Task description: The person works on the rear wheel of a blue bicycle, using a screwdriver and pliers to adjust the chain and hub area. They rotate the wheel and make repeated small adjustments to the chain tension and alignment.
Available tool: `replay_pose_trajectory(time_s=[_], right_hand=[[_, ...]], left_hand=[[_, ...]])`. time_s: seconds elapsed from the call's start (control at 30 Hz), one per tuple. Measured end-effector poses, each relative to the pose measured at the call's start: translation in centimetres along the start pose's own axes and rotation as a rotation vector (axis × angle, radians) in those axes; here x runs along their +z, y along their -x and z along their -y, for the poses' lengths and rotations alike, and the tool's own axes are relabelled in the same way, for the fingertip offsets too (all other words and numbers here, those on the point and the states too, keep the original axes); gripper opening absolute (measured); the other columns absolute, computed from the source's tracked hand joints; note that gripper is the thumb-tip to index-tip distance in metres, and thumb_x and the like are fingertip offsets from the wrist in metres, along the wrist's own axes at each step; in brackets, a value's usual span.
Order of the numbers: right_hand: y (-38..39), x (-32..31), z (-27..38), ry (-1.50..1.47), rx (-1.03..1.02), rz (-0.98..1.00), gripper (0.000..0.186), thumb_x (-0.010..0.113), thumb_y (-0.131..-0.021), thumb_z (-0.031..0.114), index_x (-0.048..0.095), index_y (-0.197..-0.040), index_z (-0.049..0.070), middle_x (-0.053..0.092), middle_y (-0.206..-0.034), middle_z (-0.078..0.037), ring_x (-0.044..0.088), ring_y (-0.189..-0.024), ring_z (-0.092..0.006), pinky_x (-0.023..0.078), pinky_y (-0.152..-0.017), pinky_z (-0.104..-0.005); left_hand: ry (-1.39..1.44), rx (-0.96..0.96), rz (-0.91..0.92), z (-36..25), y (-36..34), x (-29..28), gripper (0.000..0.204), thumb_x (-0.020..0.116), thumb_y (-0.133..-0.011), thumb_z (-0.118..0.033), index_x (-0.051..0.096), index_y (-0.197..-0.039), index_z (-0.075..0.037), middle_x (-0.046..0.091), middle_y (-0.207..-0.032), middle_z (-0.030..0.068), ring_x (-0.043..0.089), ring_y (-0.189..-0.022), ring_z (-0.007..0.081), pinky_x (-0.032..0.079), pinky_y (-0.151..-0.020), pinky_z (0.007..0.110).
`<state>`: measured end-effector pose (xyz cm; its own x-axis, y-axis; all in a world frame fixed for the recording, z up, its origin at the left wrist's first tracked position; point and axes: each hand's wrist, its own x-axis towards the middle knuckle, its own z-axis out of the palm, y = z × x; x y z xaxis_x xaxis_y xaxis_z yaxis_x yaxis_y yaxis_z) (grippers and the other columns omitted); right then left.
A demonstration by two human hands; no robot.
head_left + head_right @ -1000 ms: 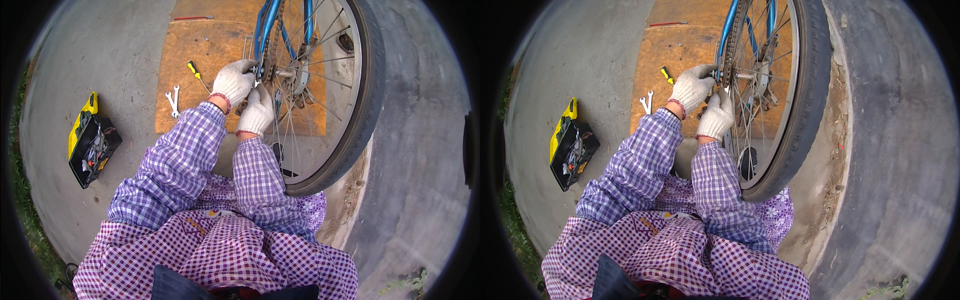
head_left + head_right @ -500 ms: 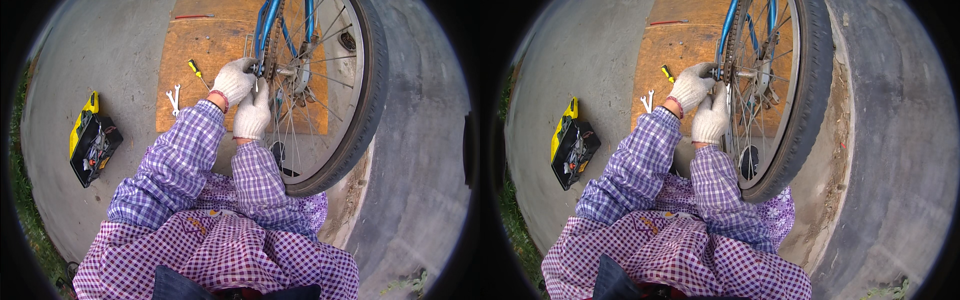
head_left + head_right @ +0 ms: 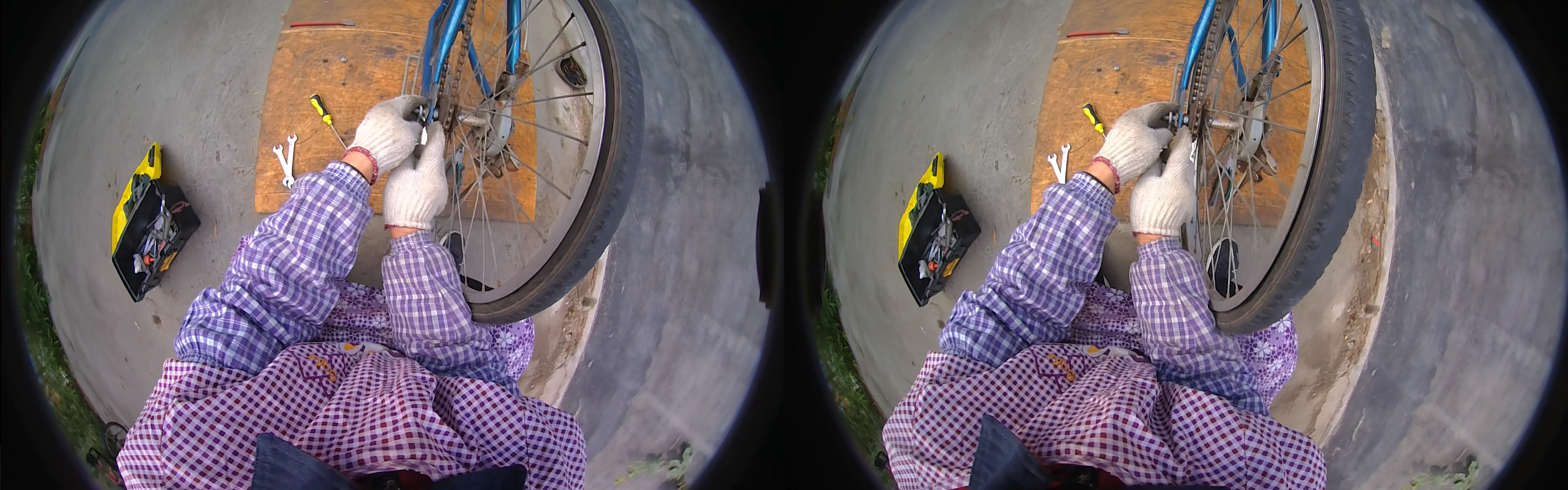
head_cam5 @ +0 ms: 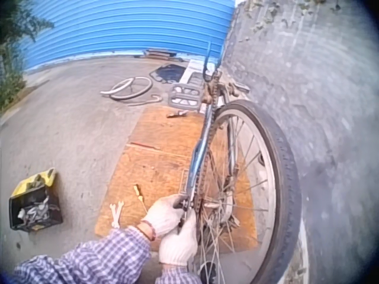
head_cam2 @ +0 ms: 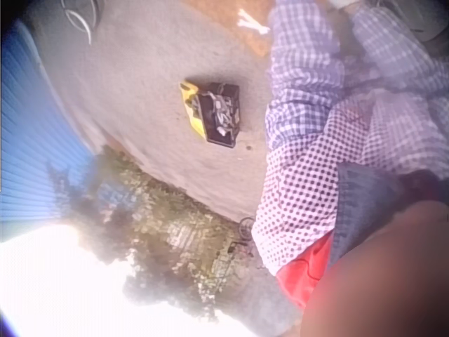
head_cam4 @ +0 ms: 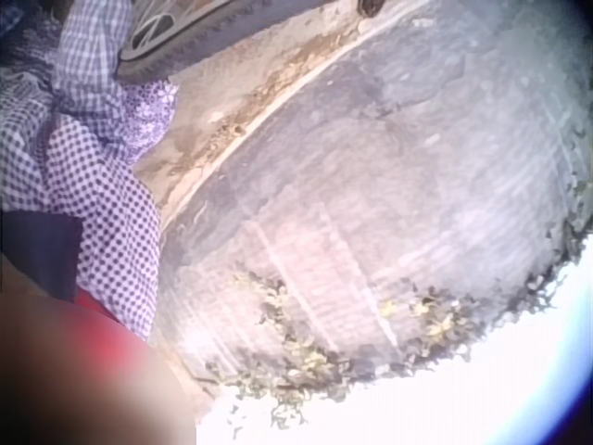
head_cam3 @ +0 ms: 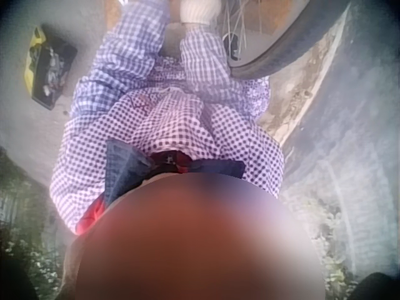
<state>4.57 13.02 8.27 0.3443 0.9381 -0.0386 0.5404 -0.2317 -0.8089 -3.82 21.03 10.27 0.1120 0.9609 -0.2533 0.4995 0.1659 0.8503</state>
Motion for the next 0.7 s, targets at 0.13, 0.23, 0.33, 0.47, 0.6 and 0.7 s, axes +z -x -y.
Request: replay_pose_trajectory(time_s=[0.13, 0.23, 0.33, 0.47, 0.6, 0.7], right_hand=[[0.6, 4.1, 2.7, -0.42, 0.067, 0.057, 0.058, 0.066, -0.1, 0.017, 0.046, -0.153, 0.005, 0.068, -0.132, -0.023, 0.069, -0.117, -0.0374, 0.054, -0.097, -0.0443], [4.7, 6.5, 5.7, -0.245, 0.081, -0.037, 0.053, 0.066, -0.1, 0.014, 0.05, -0.15, 0.003, 0.068, -0.133, -0.02, 0.068, -0.12, -0.0331, 0.053, -0.099, -0.0424], [8.9, 9.4, 6.3, -0.102, 0.154, 0.094, 0.057, 0.067, -0.099, 0.015, 0.048, -0.151, 0.002, 0.068, -0.131, -0.02, 0.068, -0.12, -0.033, 0.053, -0.1, -0.0421], [11.9, 11.7, -0.9, 0.05, 0.087, 0.304, 0.059, 0.07, -0.096, 0.016, 0.05, -0.149, 0.002, 0.067, -0.129, -0.022, 0.069, -0.116, -0.0341, 0.055, -0.097, -0.0419], [11.5, 15.2, -13.3, 0.121, 0.092, 0.582, 0.058, 0.071, -0.093, 0.015, 0.053, -0.147, 0.0, 0.068, -0.128, -0.019, 0.069, -0.087, -0.0229, 0.057, -0.084, -0.035], [9.5, 20.4, -23.9, 0.147, 0.268, 0.755, 0.051, 0.072, -0.093, 0.018, 0.059, -0.14, 0.003, 0.068, -0.127, -0.019, 0.071, -0.109, -0.0317, 0.057, -0.094, -0.0396]], left_hand=[[-0.058, 0.075, 0.021, 2.1, 0.6, -4.4, 0.048, 0.06, -0.09, -0.013, 0.064, -0.137, -0.003, 0.068, -0.131, 0.0225, 0.066, -0.12, 0.0377, 0.052, -0.103, 0.043], [-0.062, 0.043, 0.125, 4.8, 1.8, -8.0, 0.053, 0.061, -0.088, -0.01, 0.062, -0.141, -0.004, 0.069, -0.13, 0.0236, 0.068, -0.118, 0.036, 0.053, -0.102, 0.041], [0.016, -0.059, 0.261, 10.0, 0.5, -11.2, 0.064, 0.06, -0.091, -0.005, 0.05, -0.154, -0.006, 0.069, -0.135, 0.0208, 0.068, -0.121, 0.0292, 0.056, -0.099, 0.039], [0.014, -0.215, 0.224, 21.8, -6.4, -10.2, 0.056, 0.054, -0.101, -0.008, 0.047, -0.157, -0.007, 0.063, -0.145, 0.0164, 0.066, -0.125, 0.0277, 0.057, -0.101, 0.04], [-0.514, -0.25, 0.039, 40.0, -14.4, -6.8, 0.045, 0.052, -0.1, -0.012, 0.062, -0.143, -0.01, 0.065, -0.143, 0.0144, 0.063, -0.129, 0.0345, 0.05, -0.109, 0.044], [-0.762, -0.292, 0.082, 53.8, -20.7, -0.8, 0.04, 0.054, -0.098, -0.01, 0.067, -0.135, -0.018, 0.069, -0.13, 0.013, 0.067, -0.119, 0.0351, 0.056, -0.097, 0.046]])
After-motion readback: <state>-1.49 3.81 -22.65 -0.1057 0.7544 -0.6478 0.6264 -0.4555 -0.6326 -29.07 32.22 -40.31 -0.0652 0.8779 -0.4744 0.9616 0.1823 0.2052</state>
